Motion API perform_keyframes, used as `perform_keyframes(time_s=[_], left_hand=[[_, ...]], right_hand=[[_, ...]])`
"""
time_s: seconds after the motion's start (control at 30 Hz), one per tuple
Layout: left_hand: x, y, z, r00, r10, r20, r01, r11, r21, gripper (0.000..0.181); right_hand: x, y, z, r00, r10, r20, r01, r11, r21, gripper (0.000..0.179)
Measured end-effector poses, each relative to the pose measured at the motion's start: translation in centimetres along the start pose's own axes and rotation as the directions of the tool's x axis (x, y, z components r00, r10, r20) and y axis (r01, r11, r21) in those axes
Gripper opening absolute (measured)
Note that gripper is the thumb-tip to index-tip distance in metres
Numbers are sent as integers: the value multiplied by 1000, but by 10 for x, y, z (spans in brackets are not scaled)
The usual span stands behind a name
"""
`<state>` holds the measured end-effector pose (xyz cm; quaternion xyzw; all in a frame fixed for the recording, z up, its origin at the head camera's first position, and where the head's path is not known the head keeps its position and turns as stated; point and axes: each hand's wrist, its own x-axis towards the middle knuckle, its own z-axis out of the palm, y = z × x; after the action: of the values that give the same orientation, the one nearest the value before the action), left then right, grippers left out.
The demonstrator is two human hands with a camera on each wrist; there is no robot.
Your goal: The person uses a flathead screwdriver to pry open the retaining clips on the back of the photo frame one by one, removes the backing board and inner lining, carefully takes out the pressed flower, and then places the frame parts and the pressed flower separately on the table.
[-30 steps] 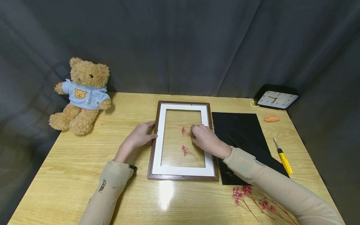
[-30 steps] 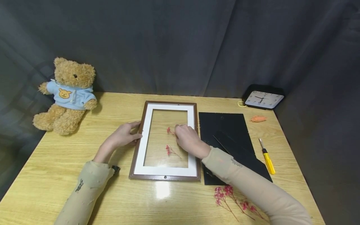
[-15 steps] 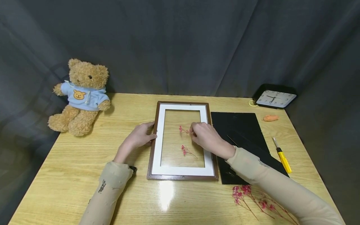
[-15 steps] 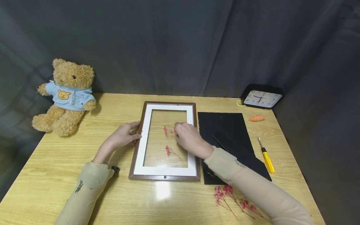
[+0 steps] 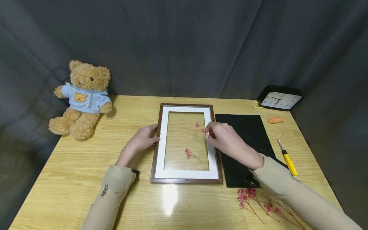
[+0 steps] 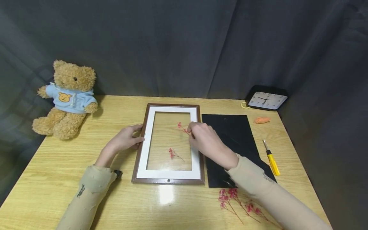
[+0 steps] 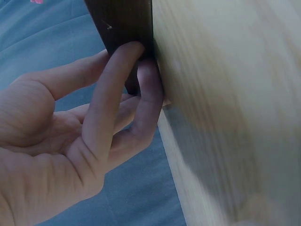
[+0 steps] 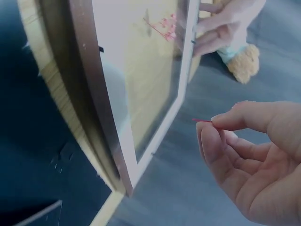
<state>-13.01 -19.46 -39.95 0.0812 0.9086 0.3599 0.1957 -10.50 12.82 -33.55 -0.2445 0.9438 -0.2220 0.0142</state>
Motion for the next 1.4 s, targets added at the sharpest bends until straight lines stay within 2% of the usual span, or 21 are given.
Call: perform_keyframes(time_s=[0.13,0.43,0.57,0.93,1.23,1.4], left_hand=[[1,1,-1,1000,-9,5,9,999,-34,69],[2,3,-1,1000,-14,15,14,999,-41,70],[3,3,-1,1000,-13,24,14,998,-63,70],[3,2,-1,1000,-15,21,16,997,-76,70],[2,0,-1,999,-30,27,32,994,-107,71],[2,-1,-1,999,-29,27,32,994,-104,71]], right_hand=[[-16,6,-16,999,32,-17,-32,999,-7,13],[-52,25,-46,995,92,-44,-95,993,-72,15],[-66,38,-55,992,119,-38,-123,988,-98,15],[-107,76,-72,980,197,-37,-200,975,-96,16],[-144,106,-81,949,309,-63,-314,941,-126,11],[-163,116,-85,912,407,-44,-409,901,-144,8]])
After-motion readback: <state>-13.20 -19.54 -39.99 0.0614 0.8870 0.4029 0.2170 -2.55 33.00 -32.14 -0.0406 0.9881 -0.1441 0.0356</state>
